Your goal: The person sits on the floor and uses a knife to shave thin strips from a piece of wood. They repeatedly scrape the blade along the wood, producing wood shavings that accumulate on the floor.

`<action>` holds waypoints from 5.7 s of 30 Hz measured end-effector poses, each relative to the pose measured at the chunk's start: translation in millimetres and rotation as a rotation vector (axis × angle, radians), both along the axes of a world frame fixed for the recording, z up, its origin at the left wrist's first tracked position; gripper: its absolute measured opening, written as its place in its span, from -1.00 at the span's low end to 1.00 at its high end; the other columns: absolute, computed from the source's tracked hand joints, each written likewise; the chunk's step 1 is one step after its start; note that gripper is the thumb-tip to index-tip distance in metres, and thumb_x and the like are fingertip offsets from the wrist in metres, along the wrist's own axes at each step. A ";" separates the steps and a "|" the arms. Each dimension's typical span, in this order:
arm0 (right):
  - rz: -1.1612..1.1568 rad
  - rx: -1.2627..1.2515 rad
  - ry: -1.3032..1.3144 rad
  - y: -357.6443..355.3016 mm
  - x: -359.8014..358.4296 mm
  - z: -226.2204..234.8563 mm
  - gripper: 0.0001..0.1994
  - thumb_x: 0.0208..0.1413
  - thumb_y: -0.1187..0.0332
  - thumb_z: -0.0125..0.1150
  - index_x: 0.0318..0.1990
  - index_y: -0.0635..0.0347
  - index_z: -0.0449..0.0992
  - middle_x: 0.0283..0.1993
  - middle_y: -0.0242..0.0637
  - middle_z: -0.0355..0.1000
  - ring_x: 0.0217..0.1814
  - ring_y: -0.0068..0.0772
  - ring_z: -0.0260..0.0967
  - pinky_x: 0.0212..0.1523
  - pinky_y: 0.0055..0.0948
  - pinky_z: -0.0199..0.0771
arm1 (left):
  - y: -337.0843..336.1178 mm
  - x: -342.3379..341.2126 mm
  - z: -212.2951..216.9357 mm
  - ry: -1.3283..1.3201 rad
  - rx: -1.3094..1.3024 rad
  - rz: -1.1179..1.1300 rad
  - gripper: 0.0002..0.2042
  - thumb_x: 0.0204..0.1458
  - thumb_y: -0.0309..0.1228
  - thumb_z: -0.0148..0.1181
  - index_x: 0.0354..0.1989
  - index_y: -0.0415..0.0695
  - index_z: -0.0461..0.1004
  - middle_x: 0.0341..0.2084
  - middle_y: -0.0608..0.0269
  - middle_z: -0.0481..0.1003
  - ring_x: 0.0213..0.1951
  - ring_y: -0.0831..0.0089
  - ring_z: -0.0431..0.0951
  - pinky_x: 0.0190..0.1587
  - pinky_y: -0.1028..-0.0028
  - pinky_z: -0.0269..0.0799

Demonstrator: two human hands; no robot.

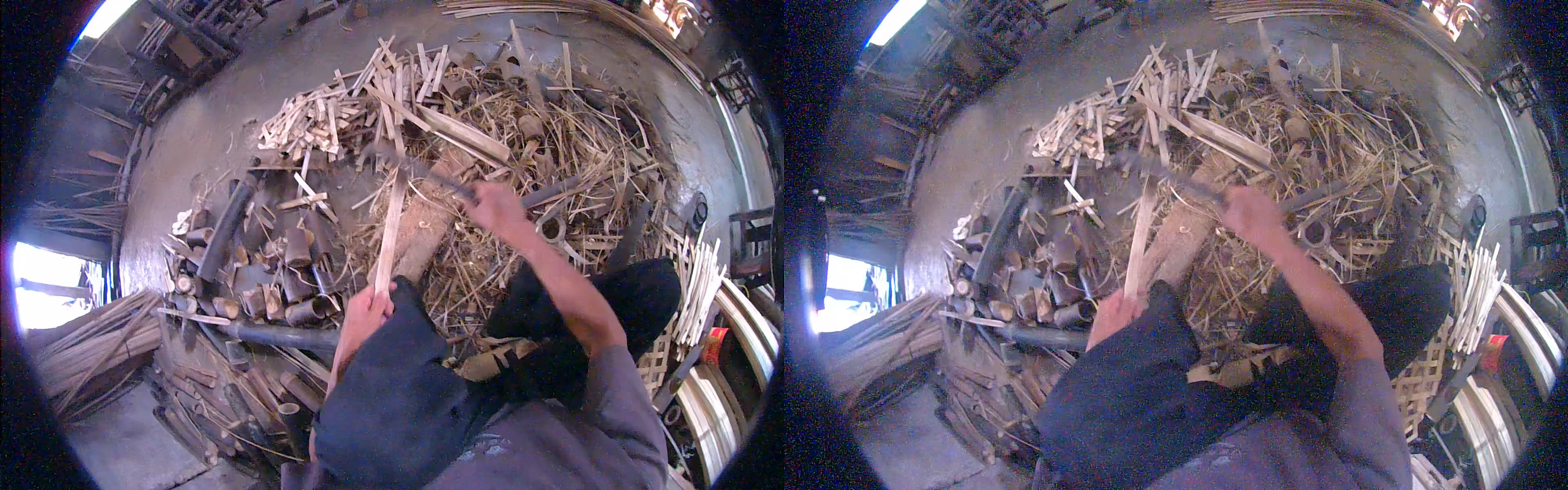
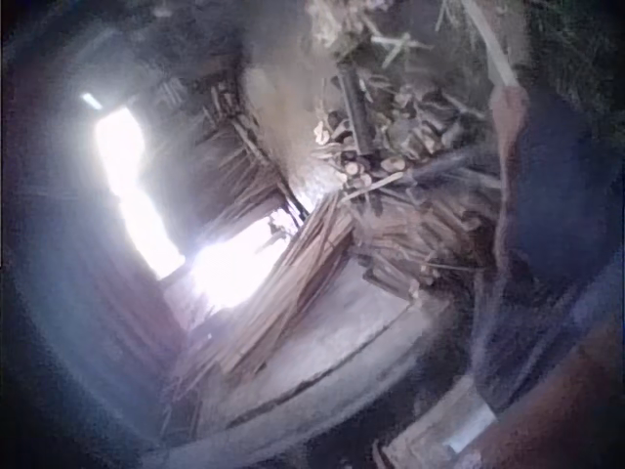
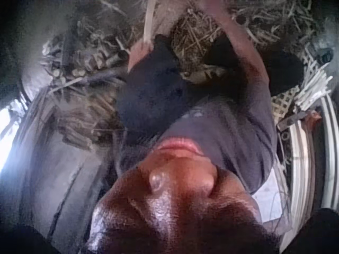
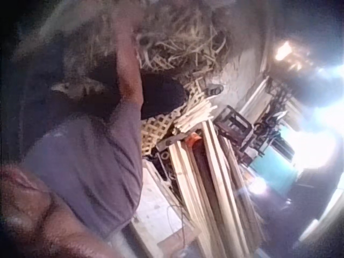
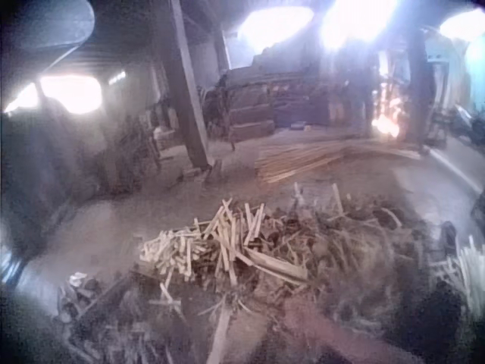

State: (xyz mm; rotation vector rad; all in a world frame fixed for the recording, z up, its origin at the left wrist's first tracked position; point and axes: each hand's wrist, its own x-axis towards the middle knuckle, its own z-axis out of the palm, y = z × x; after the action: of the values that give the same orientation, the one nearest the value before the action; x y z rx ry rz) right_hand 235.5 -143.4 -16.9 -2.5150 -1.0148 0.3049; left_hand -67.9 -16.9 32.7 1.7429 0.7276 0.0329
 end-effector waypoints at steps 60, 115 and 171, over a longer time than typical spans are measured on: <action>-0.081 0.147 0.662 12.3 -120.6 -113.8 -0.43 0.17 -0.15 -0.09 0.01 0.23 0.37 -0.31 0.18 0.48 -0.20 0.28 0.43 -0.13 0.05 0.41 | 32.9 123.1 8.4 -0.718 0.619 1.051 -0.76 0.32 -0.30 -0.26 -0.14 -0.25 0.20 -0.67 0.40 0.09 -0.58 0.59 0.06 -0.50 0.52 0.06; -0.188 0.278 0.492 -27.5 -138.4 -147.5 -0.48 0.20 -0.11 -0.06 -0.26 0.29 0.40 -0.53 -0.14 0.43 -0.45 -0.07 0.43 -0.34 -0.17 0.40 | 60.8 106.0 -11.1 -1.022 0.210 0.902 -0.54 0.22 -0.02 -0.18 0.07 -0.15 0.24 -0.61 0.41 0.18 -0.47 0.53 0.19 -0.30 0.43 0.18; -0.075 0.566 1.312 -30.1 -129.3 142.1 -0.63 0.33 0.02 -0.22 -0.13 0.17 0.29 -0.56 -0.38 0.24 -0.69 -0.64 0.15 -0.70 -0.58 0.22 | -18.1 120.5 -30.3 -0.753 -0.159 0.177 -0.66 0.29 -0.19 -0.12 -0.40 -0.17 0.41 -0.51 0.44 0.32 -0.43 0.63 0.23 -0.31 0.60 0.14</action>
State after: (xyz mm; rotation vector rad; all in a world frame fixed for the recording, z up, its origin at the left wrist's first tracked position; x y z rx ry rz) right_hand 106.3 -173.5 125.2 -1.3257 -0.3435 1.2079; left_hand 52.6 -35.0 2.4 1.3577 0.3071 0.6953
